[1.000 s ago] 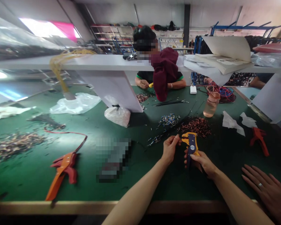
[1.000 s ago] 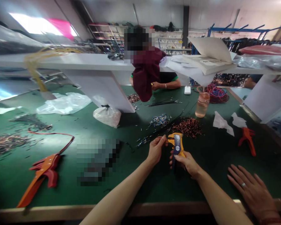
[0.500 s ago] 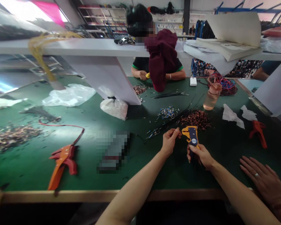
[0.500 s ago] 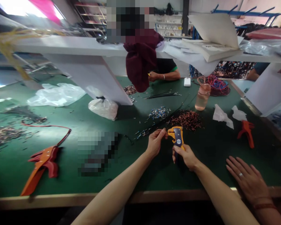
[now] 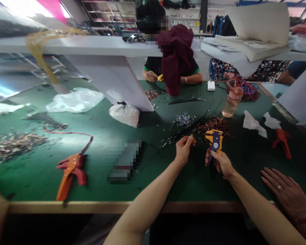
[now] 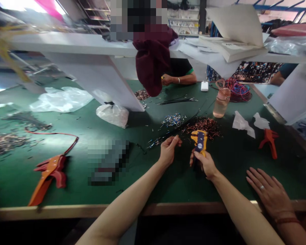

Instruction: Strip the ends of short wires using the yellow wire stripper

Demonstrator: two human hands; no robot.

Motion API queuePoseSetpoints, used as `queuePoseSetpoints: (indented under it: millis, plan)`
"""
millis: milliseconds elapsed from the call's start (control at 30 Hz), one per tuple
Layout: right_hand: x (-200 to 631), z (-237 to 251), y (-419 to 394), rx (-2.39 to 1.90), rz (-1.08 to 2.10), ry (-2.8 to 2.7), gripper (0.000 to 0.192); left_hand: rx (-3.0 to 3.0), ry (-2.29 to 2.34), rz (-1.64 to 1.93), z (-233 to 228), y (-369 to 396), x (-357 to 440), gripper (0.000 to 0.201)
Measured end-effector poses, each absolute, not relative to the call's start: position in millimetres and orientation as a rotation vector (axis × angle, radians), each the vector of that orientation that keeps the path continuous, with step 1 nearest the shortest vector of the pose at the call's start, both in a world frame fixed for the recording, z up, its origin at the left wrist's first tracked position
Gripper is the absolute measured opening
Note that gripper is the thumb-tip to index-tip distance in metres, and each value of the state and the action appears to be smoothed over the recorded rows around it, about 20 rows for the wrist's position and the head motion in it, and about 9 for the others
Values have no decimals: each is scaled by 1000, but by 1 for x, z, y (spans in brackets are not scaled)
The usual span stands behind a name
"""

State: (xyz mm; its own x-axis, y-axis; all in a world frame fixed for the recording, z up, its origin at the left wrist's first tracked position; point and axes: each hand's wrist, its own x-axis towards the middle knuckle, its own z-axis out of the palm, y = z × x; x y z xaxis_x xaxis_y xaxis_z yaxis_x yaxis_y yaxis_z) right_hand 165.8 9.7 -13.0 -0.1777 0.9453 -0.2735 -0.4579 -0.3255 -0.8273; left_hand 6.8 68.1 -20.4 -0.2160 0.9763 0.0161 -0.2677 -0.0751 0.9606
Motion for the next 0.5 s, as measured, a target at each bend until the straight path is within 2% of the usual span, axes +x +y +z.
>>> queuePoseSetpoints:
  millis: [200,367,500]
  plan:
    - [173,-5,11,-1003,1577,-836,37,982,1175,1508,-21,66,8,31]
    - [170,0,7,-1026,1557,-902,45,1083,1239,1473,-22,61,10,29]
    - [166,-6,7,-1057,1524,-908,44,1199,1260,1413,-19,55,10,29]
